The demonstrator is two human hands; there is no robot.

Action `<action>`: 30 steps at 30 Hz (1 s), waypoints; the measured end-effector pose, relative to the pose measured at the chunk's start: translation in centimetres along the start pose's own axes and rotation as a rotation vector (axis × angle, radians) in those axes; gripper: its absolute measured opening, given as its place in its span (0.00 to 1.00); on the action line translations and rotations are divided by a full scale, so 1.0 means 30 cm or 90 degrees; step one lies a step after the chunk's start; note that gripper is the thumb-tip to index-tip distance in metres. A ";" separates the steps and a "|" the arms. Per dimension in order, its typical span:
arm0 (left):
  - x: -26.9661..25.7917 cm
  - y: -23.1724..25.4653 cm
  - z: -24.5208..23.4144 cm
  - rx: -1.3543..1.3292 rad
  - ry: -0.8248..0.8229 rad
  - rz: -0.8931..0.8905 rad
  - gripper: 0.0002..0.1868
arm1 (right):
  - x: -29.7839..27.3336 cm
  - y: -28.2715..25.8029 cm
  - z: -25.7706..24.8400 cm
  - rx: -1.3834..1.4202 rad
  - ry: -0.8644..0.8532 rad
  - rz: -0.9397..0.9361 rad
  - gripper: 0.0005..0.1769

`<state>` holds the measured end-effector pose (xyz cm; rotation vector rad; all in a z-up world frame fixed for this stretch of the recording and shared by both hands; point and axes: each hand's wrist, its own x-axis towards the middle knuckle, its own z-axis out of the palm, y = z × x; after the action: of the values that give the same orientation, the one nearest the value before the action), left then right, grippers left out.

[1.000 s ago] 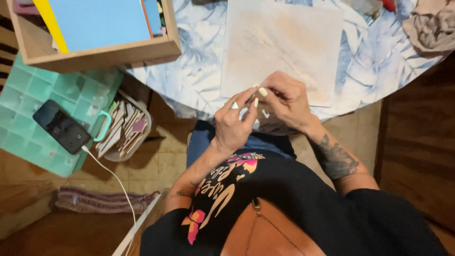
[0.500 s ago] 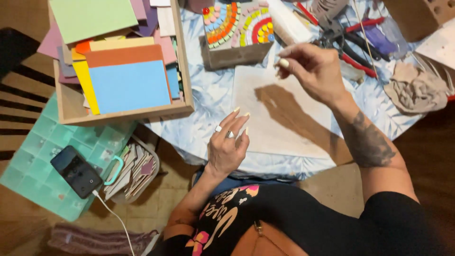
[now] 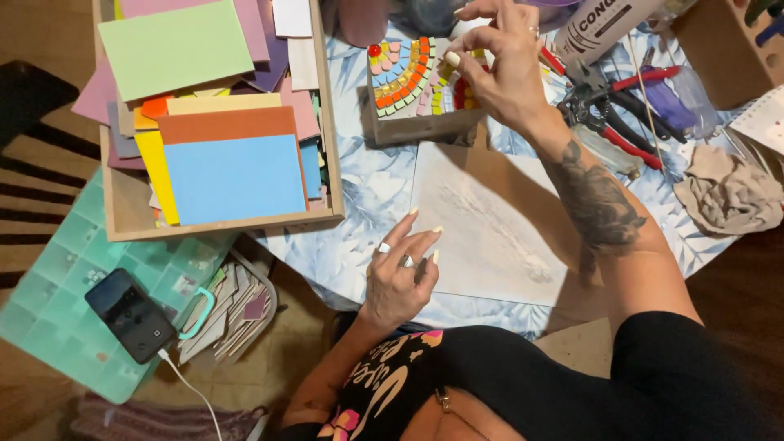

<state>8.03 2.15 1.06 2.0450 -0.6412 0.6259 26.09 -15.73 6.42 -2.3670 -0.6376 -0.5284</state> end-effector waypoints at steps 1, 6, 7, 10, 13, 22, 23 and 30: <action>0.001 -0.002 0.000 -0.001 -0.001 0.000 0.13 | -0.001 0.002 0.008 0.000 0.000 0.001 0.02; 0.005 -0.004 -0.003 -0.032 -0.029 -0.004 0.15 | -0.009 0.000 0.037 0.034 0.016 0.085 0.04; 0.005 -0.005 -0.002 -0.033 -0.030 -0.004 0.15 | -0.008 0.000 0.041 0.034 0.016 0.086 0.04; 0.004 -0.004 0.001 -0.038 -0.025 -0.006 0.15 | -0.009 -0.004 0.050 0.025 0.017 0.085 0.04; 0.004 -0.005 0.002 -0.034 -0.030 -0.011 0.16 | -0.009 -0.013 0.053 0.020 0.021 0.079 0.05; 0.008 -0.006 0.004 -0.044 -0.034 0.000 0.16 | -0.019 0.003 0.063 -0.018 0.063 0.066 0.06; 0.009 -0.005 0.003 -0.041 -0.034 0.001 0.15 | -0.019 0.003 0.064 -0.016 0.075 0.060 0.06; 0.005 -0.007 0.002 -0.052 -0.040 -0.005 0.16 | 0.003 0.070 0.047 0.033 0.136 0.033 0.05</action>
<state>8.28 2.16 1.01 1.9969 -0.6838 0.5248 27.63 -16.23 4.47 -2.2331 -0.4855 -0.7204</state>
